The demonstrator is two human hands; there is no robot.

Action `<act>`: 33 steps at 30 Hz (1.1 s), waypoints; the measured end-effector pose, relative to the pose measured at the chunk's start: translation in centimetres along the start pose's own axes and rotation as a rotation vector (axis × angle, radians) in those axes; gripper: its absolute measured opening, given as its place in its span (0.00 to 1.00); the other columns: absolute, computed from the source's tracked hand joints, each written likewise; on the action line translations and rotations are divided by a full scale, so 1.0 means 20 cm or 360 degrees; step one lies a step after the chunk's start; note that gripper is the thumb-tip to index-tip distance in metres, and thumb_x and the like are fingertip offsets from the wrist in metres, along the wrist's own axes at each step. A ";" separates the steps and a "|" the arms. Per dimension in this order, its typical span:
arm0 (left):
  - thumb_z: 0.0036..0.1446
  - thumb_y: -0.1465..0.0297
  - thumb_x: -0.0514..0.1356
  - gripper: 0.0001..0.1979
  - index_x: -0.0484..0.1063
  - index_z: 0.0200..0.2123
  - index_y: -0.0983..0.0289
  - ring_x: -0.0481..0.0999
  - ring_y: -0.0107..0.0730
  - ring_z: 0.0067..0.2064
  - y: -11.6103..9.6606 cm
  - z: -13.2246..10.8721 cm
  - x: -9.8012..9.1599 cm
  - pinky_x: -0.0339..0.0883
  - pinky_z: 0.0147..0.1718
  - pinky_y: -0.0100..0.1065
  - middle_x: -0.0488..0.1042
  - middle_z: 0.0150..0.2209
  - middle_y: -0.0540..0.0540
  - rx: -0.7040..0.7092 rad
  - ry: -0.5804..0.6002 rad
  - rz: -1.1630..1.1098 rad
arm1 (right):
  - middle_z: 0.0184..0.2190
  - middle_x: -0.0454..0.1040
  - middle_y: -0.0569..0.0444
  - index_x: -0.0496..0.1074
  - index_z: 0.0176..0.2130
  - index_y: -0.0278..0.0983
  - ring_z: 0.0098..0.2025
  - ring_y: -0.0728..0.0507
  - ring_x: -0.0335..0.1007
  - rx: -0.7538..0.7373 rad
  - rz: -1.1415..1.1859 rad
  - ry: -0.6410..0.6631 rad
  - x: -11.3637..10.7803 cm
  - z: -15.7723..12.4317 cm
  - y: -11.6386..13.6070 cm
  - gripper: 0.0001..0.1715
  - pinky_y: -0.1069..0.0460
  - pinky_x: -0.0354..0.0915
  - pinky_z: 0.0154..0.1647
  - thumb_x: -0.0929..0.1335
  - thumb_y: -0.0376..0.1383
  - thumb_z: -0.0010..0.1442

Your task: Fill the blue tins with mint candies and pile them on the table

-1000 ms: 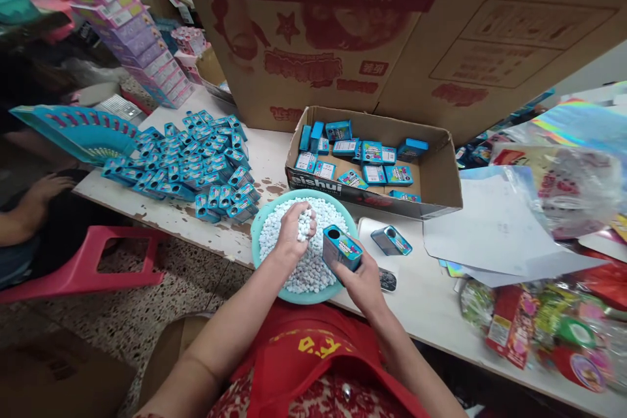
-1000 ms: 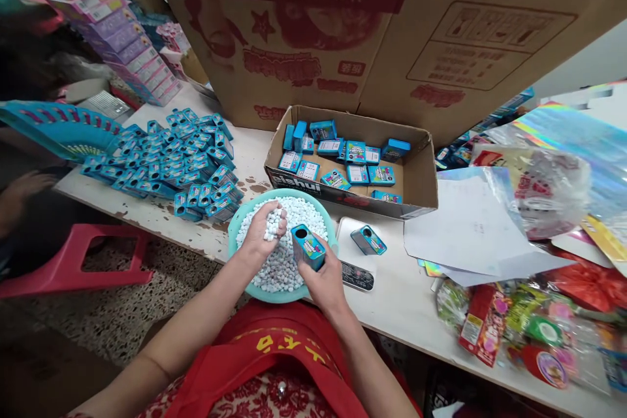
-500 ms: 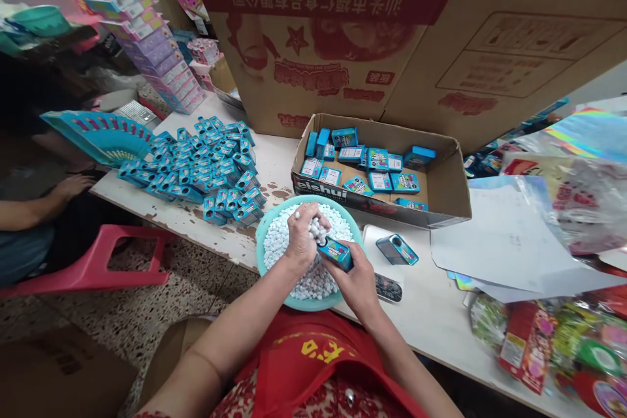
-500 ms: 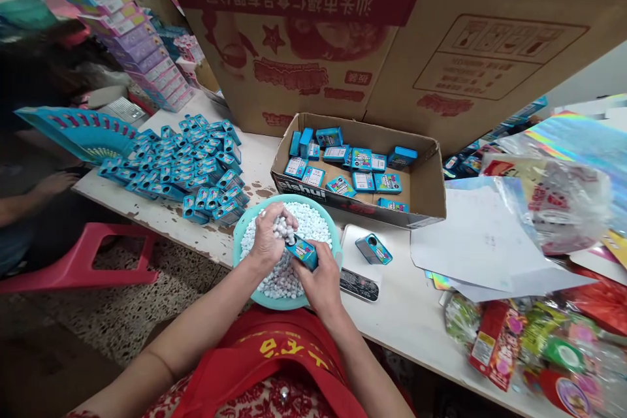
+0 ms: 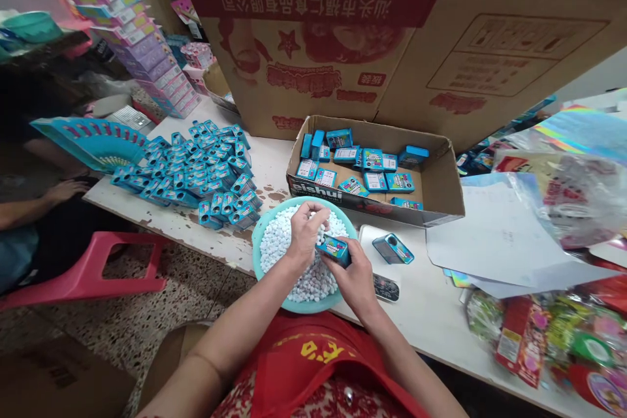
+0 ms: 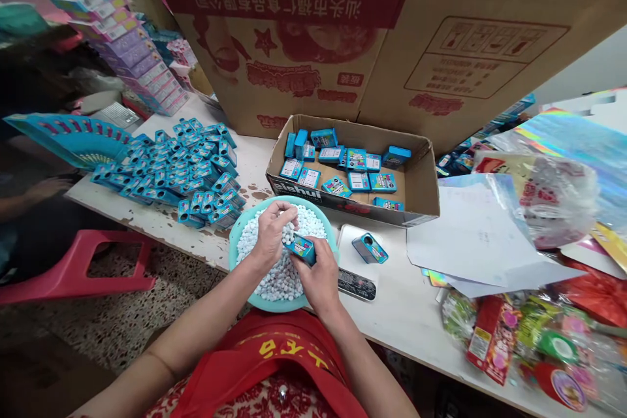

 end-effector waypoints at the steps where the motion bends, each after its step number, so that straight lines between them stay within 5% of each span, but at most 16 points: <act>1: 0.47 0.67 0.63 0.08 0.67 0.26 0.64 0.65 0.23 0.21 0.00 0.00 0.00 0.59 0.25 0.28 0.67 0.19 0.46 0.0006 0.0005 0.0010 | 0.39 0.73 0.51 0.69 0.41 0.39 0.43 0.40 0.69 0.0000 0.0004 0.0008 0.00 0.00 0.00 0.16 0.47 0.64 0.44 0.70 0.38 0.51; 33: 0.51 0.63 0.61 0.10 0.67 0.30 0.64 0.70 0.25 0.22 -0.08 -0.01 0.06 0.65 0.24 0.28 0.68 0.21 0.47 -0.0059 0.0069 -0.0137 | 0.40 0.72 0.52 0.69 0.42 0.40 0.44 0.40 0.68 0.0026 0.0208 0.0063 -0.03 0.06 0.03 0.16 0.47 0.62 0.46 0.71 0.36 0.51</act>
Point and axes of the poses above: each hand's wrist, its own z-axis towards the middle knuckle, its own x-axis out of the palm, y = z × x, the point moved 6 cm from there along z, towards the middle knuckle
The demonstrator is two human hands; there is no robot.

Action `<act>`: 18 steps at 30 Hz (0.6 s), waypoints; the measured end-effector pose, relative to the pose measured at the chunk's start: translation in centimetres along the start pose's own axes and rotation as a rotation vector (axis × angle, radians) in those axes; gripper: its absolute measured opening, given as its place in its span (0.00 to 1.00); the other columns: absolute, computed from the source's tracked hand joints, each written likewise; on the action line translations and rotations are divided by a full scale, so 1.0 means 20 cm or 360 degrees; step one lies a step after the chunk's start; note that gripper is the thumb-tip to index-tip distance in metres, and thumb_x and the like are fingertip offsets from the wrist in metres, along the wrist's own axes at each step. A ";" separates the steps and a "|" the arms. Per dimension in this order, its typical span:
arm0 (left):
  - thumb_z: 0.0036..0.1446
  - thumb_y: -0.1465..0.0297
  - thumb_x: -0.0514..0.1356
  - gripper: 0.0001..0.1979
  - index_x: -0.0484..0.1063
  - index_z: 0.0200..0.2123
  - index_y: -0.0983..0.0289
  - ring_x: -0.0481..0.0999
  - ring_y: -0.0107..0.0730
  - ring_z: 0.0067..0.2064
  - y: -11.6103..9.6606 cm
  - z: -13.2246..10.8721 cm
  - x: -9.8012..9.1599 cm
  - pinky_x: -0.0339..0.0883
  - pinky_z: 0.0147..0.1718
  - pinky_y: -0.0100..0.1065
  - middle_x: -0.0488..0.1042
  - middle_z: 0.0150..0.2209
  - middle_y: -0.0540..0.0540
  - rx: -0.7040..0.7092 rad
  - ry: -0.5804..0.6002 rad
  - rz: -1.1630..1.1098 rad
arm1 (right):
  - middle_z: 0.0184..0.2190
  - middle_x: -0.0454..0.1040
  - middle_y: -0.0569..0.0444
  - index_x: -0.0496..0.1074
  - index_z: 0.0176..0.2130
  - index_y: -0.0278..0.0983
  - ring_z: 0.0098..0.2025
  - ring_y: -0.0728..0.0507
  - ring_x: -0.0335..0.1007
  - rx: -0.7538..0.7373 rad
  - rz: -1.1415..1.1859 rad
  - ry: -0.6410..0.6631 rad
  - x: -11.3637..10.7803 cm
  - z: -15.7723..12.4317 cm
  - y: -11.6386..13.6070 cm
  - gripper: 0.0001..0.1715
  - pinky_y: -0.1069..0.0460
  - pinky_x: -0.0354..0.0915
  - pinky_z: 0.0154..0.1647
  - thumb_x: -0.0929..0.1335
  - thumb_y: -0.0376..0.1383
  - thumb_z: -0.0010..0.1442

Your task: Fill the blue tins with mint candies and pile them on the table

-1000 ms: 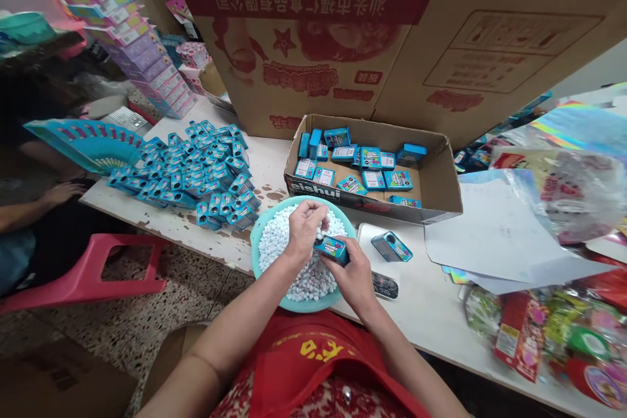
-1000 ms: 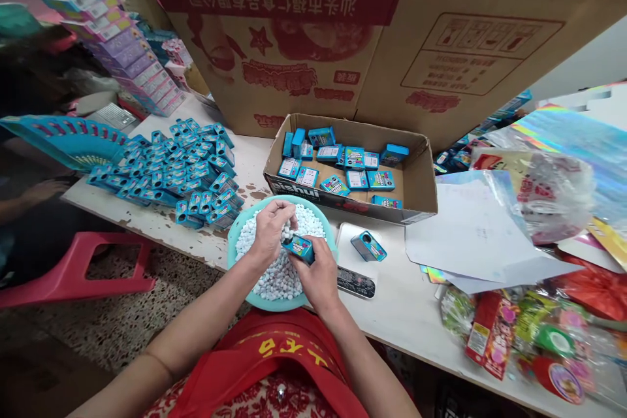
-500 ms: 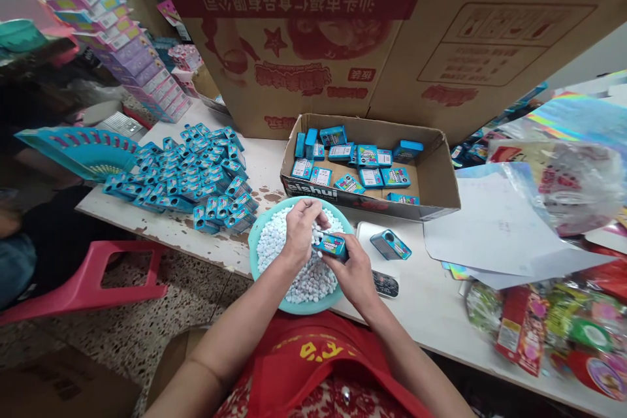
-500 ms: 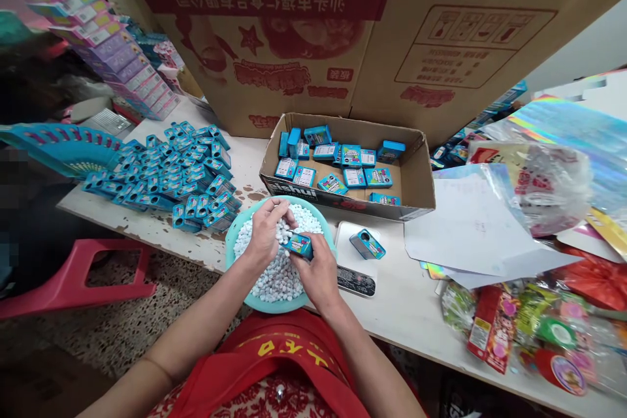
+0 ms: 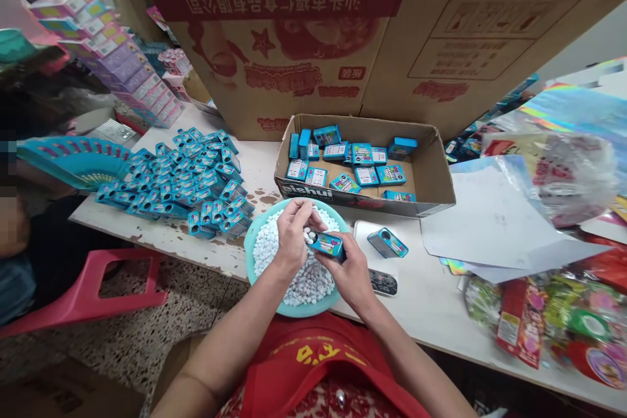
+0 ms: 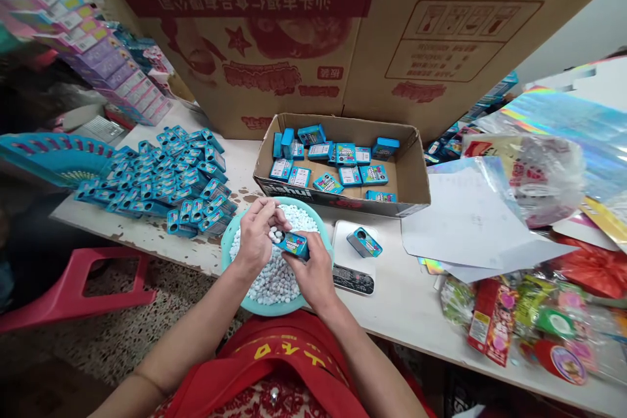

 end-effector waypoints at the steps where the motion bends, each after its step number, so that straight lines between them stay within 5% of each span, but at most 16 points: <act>1: 0.51 0.63 0.61 0.10 0.67 0.30 0.64 0.70 0.25 0.22 0.00 0.00 0.01 0.66 0.24 0.28 0.69 0.21 0.47 -0.0011 0.0019 0.0010 | 0.40 0.72 0.52 0.70 0.42 0.40 0.44 0.40 0.68 0.0011 0.0008 0.0004 0.00 0.00 -0.01 0.16 0.47 0.62 0.46 0.71 0.36 0.51; 11: 0.52 0.64 0.59 0.08 0.67 0.30 0.63 0.69 0.25 0.21 -0.12 -0.06 0.04 0.65 0.24 0.29 0.68 0.22 0.48 0.0087 0.0130 -0.0062 | 0.38 0.73 0.53 0.70 0.41 0.40 0.42 0.42 0.69 -0.0028 0.0146 -0.0094 -0.05 -0.01 0.02 0.17 0.47 0.64 0.45 0.73 0.38 0.50; 15: 0.53 0.61 0.58 0.10 0.67 0.31 0.62 0.69 0.26 0.23 -0.10 0.05 -0.14 0.63 0.23 0.28 0.68 0.22 0.48 0.0299 -0.0097 0.0190 | 0.40 0.72 0.52 0.70 0.42 0.41 0.43 0.41 0.69 -0.0047 0.0224 -0.0239 -0.13 -0.03 -0.02 0.19 0.46 0.65 0.46 0.73 0.39 0.49; 18: 0.51 0.62 0.59 0.09 0.70 0.30 0.62 0.72 0.33 0.32 0.05 0.17 -0.26 0.67 0.33 0.32 0.72 0.27 0.51 0.0297 -0.0149 0.0858 | 0.39 0.72 0.52 0.71 0.40 0.40 0.42 0.41 0.69 -0.0025 0.0167 -0.0290 -0.19 -0.05 -0.07 0.18 0.45 0.65 0.45 0.73 0.40 0.49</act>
Point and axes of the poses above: each hand's wrist, its own z-axis towards the middle knuckle, its own x-axis out of the palm, y = z × x, the point moved 6 cm from there along z, towards the middle knuckle
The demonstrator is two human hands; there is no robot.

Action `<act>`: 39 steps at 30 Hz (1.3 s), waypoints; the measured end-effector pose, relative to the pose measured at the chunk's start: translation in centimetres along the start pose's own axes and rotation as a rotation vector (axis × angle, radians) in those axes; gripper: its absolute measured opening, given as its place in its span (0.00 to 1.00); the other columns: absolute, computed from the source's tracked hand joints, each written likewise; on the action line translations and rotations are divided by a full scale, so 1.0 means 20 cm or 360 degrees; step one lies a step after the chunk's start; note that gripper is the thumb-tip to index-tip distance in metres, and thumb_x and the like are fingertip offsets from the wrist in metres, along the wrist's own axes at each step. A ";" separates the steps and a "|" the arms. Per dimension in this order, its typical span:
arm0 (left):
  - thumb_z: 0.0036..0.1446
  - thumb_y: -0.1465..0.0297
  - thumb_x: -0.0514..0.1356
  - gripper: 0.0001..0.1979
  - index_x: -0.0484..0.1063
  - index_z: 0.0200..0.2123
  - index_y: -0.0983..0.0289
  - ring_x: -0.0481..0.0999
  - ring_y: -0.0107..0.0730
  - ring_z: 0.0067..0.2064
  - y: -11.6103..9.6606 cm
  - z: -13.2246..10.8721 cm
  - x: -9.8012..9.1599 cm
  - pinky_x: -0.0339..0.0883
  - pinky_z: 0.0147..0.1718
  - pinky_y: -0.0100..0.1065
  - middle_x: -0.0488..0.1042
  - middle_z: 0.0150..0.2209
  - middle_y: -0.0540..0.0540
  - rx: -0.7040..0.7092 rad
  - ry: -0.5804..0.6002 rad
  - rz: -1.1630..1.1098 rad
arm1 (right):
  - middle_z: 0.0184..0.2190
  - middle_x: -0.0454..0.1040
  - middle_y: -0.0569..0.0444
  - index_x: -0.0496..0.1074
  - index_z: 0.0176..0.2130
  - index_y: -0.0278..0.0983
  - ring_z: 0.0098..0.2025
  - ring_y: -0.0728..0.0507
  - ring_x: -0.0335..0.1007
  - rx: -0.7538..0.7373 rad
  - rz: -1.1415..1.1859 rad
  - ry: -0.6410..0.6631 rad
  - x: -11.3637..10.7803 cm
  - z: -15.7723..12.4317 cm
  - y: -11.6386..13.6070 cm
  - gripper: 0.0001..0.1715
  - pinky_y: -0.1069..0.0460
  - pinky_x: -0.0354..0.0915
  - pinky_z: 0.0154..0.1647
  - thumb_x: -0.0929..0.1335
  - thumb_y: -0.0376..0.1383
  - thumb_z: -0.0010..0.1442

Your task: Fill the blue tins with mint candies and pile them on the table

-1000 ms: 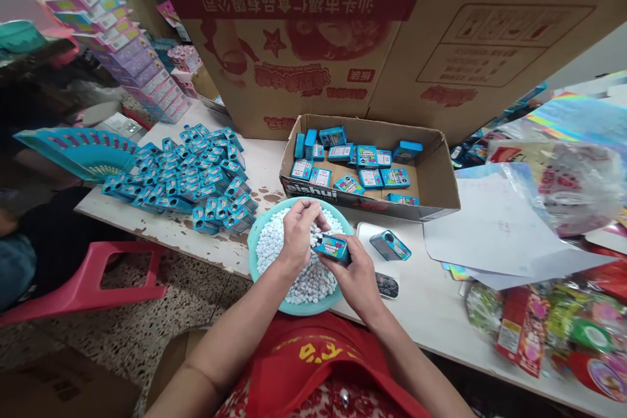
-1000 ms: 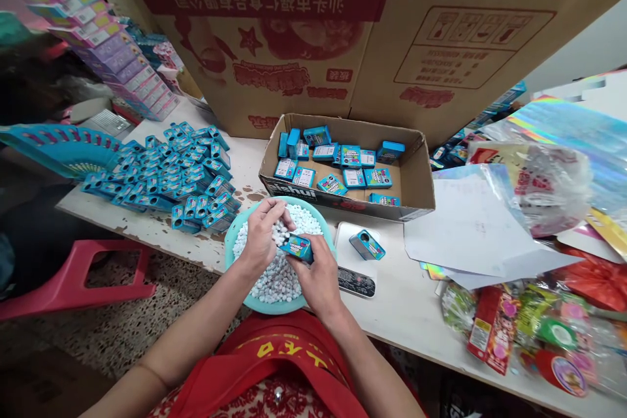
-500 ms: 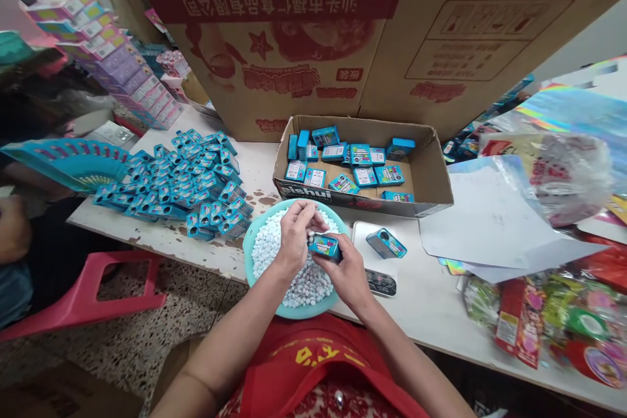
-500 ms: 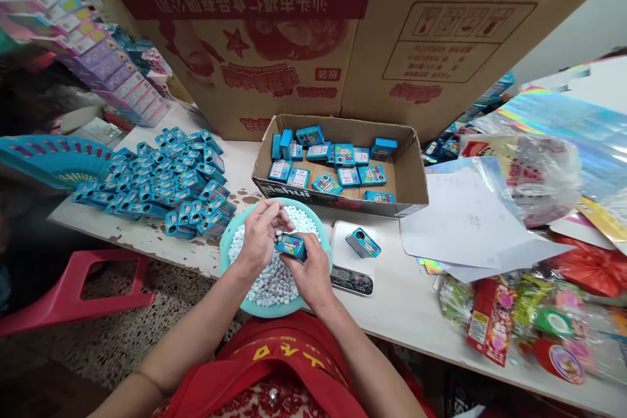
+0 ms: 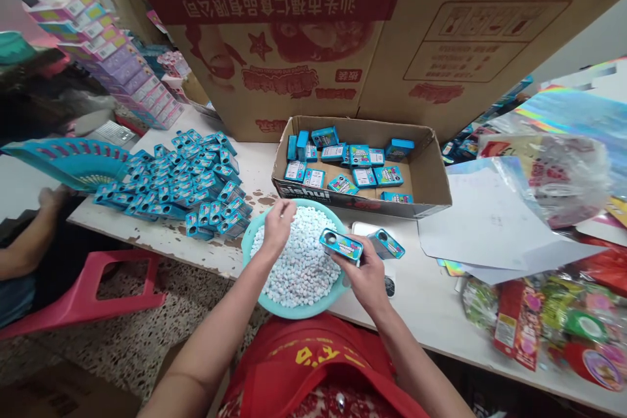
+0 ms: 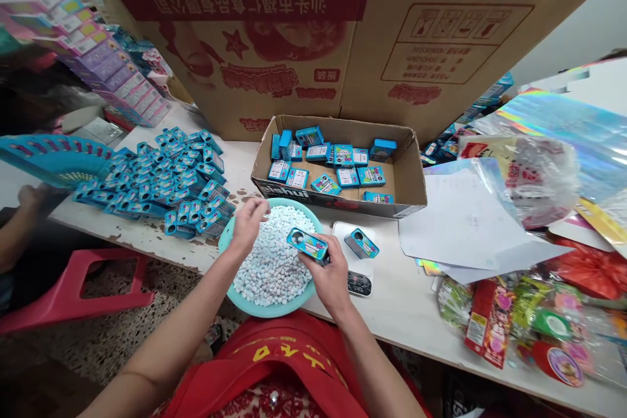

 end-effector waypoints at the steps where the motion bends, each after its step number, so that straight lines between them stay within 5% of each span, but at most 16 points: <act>1: 0.51 0.64 0.59 0.07 0.72 0.31 0.62 0.73 0.36 0.37 0.07 0.02 0.02 0.67 0.39 0.36 0.74 0.31 0.53 0.0033 0.0075 0.0258 | 0.38 0.72 0.52 0.71 0.40 0.40 0.41 0.42 0.69 0.0003 -0.0007 -0.0008 -0.02 0.00 -0.01 0.18 0.45 0.66 0.45 0.73 0.40 0.49; 4: 0.54 0.68 0.57 0.11 0.74 0.41 0.61 0.68 0.41 0.52 0.20 0.00 0.15 0.58 0.54 0.42 0.74 0.47 0.57 0.0245 0.0419 0.0893 | 0.38 0.72 0.53 0.71 0.41 0.40 0.41 0.42 0.69 -0.0037 -0.0019 -0.0087 -0.08 -0.01 -0.02 0.19 0.46 0.66 0.44 0.74 0.41 0.49; 7: 0.58 0.63 0.55 0.16 0.71 0.48 0.58 0.62 0.44 0.57 0.26 -0.08 0.27 0.53 0.56 0.45 0.68 0.55 0.57 0.0404 0.0685 0.1368 | 0.37 0.72 0.53 0.71 0.40 0.39 0.39 0.43 0.69 0.0006 -0.0069 -0.0149 -0.11 -0.03 -0.05 0.18 0.46 0.66 0.42 0.73 0.42 0.49; 12: 0.58 0.55 0.53 0.17 0.72 0.43 0.59 0.64 0.48 0.51 0.26 -0.16 0.31 0.59 0.47 0.48 0.69 0.48 0.59 0.0464 0.0787 0.1878 | 0.37 0.74 0.52 0.70 0.40 0.38 0.38 0.42 0.70 0.0186 -0.0060 -0.0147 -0.11 -0.06 -0.11 0.21 0.46 0.67 0.42 0.74 0.44 0.48; 16: 0.59 0.62 0.51 0.14 0.72 0.41 0.62 0.66 0.47 0.48 0.28 -0.16 0.29 0.60 0.44 0.44 0.70 0.43 0.62 0.0456 0.0807 0.1896 | 0.37 0.74 0.52 0.71 0.40 0.37 0.39 0.41 0.70 0.0285 -0.0034 -0.0158 -0.11 -0.07 -0.13 0.23 0.46 0.67 0.42 0.74 0.45 0.46; 22: 0.50 0.69 0.58 0.03 0.70 0.27 0.61 0.71 0.40 0.38 0.31 -0.08 0.18 0.61 0.39 0.37 0.71 0.31 0.55 0.0048 0.0420 0.1016 | 0.35 0.74 0.53 0.71 0.40 0.38 0.37 0.42 0.70 0.0306 -0.0088 -0.0094 -0.09 -0.06 -0.13 0.22 0.46 0.67 0.40 0.73 0.46 0.47; 26: 0.51 0.64 0.56 0.09 0.66 0.23 0.62 0.68 0.30 0.26 0.24 -0.06 0.12 0.59 0.26 0.29 0.66 0.23 0.50 -0.0170 0.0267 0.0643 | 0.36 0.73 0.53 0.71 0.40 0.39 0.38 0.42 0.70 0.0194 -0.0146 -0.0034 -0.05 -0.05 -0.10 0.20 0.47 0.67 0.40 0.72 0.45 0.49; 31: 0.46 0.62 0.59 0.11 0.64 0.27 0.62 0.61 0.21 0.17 0.05 -0.12 0.13 0.45 0.14 0.24 0.65 0.22 0.47 -0.0679 0.0211 -0.0825 | 0.38 0.72 0.51 0.70 0.41 0.39 0.41 0.41 0.69 0.0004 -0.0255 0.0128 0.07 -0.03 -0.02 0.16 0.46 0.66 0.43 0.72 0.41 0.51; 34: 0.45 0.64 0.60 0.10 0.63 0.26 0.63 0.66 0.22 0.22 -0.05 -0.15 0.13 0.54 0.16 0.24 0.68 0.25 0.48 -0.0644 0.0121 -0.1171 | 0.38 0.73 0.51 0.70 0.41 0.40 0.42 0.40 0.70 -0.0094 -0.0320 0.0218 0.15 -0.02 0.01 0.15 0.46 0.66 0.43 0.72 0.40 0.52; 39: 0.47 0.65 0.61 0.10 0.62 0.23 0.63 0.68 0.25 0.24 -0.08 -0.15 0.11 0.62 0.21 0.27 0.66 0.22 0.48 -0.0422 0.0040 -0.1126 | 0.37 0.73 0.50 0.70 0.41 0.40 0.42 0.40 0.70 -0.0185 -0.0404 0.0276 0.23 -0.02 0.02 0.15 0.46 0.66 0.43 0.71 0.39 0.52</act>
Point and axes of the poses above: each hand's wrist, its own z-axis towards the middle knuckle, its own x-axis out of the palm, y = z × x, the point moved 6 cm from there along z, towards the middle knuckle
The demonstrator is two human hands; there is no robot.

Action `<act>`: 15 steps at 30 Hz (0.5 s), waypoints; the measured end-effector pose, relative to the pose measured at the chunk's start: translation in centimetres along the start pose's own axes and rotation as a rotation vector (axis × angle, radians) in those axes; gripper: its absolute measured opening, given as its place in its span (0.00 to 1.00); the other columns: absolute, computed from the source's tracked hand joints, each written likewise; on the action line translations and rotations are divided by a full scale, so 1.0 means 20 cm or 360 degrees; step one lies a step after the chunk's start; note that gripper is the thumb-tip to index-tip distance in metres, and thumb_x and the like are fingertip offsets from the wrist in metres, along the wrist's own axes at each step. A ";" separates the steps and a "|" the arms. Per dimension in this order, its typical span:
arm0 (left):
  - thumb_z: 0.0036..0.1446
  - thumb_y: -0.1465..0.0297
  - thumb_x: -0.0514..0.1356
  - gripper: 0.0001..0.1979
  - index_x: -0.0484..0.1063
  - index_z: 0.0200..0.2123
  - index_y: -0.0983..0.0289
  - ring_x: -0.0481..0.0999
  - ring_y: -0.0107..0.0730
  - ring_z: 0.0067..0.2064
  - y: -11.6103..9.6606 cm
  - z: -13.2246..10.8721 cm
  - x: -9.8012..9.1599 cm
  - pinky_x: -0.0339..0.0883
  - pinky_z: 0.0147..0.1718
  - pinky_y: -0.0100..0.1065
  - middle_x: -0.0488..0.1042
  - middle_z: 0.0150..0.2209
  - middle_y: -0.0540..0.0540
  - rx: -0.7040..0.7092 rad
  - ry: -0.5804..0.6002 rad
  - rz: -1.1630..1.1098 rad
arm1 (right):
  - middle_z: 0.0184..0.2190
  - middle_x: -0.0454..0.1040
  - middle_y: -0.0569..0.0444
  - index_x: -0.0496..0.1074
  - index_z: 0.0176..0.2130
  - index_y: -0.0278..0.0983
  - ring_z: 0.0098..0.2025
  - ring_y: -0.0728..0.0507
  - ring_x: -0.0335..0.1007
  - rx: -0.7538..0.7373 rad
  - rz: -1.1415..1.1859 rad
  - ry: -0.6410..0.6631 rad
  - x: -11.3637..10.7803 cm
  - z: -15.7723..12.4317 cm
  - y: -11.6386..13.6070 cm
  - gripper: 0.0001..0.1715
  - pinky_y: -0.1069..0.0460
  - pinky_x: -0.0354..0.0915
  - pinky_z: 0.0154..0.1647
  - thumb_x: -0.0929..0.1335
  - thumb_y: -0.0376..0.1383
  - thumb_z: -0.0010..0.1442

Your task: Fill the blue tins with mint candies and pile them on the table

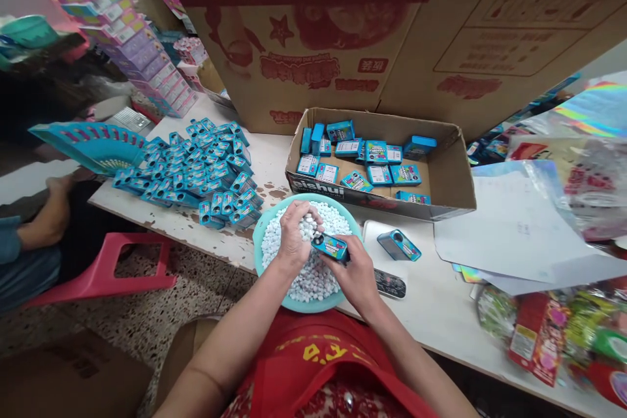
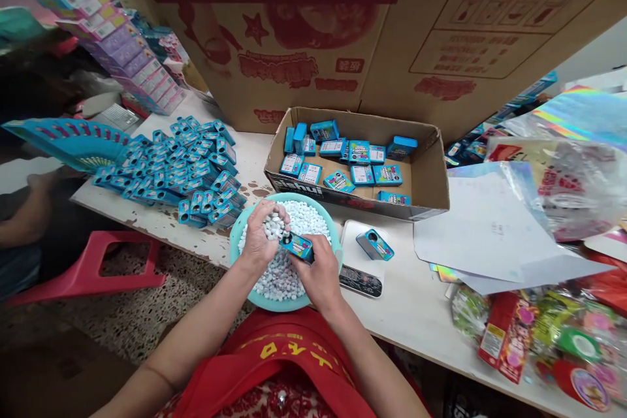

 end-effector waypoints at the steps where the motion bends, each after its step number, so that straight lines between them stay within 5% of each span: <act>1: 0.48 0.65 0.61 0.11 0.62 0.23 0.63 0.68 0.25 0.24 0.00 0.00 0.00 0.62 0.21 0.28 0.65 0.22 0.48 0.0019 0.0024 0.0013 | 0.38 0.73 0.50 0.69 0.41 0.40 0.42 0.40 0.70 -0.0012 -0.0009 0.0004 0.01 0.00 0.00 0.15 0.46 0.66 0.43 0.71 0.39 0.52; 10: 0.48 0.63 0.63 0.14 0.61 0.22 0.64 0.65 0.21 0.22 0.03 0.04 -0.04 0.62 0.26 0.28 0.64 0.22 0.46 0.0031 0.0002 0.0096 | 0.38 0.72 0.51 0.69 0.40 0.40 0.43 0.39 0.69 0.0020 -0.0064 0.0028 0.02 0.01 0.01 0.14 0.46 0.65 0.44 0.70 0.36 0.52; 15: 0.48 0.63 0.63 0.14 0.63 0.23 0.64 0.64 0.21 0.21 0.02 0.03 -0.03 0.58 0.20 0.26 0.64 0.22 0.46 0.0066 -0.0047 0.0150 | 0.37 0.72 0.50 0.69 0.40 0.40 0.42 0.39 0.68 0.0054 -0.0049 0.0038 0.03 0.02 0.02 0.14 0.45 0.64 0.43 0.71 0.36 0.51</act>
Point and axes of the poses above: each hand's wrist, its own z-axis towards the middle knuckle, its own x-axis out of the palm, y = z × x, the point moved 6 cm from there along z, towards the middle knuckle
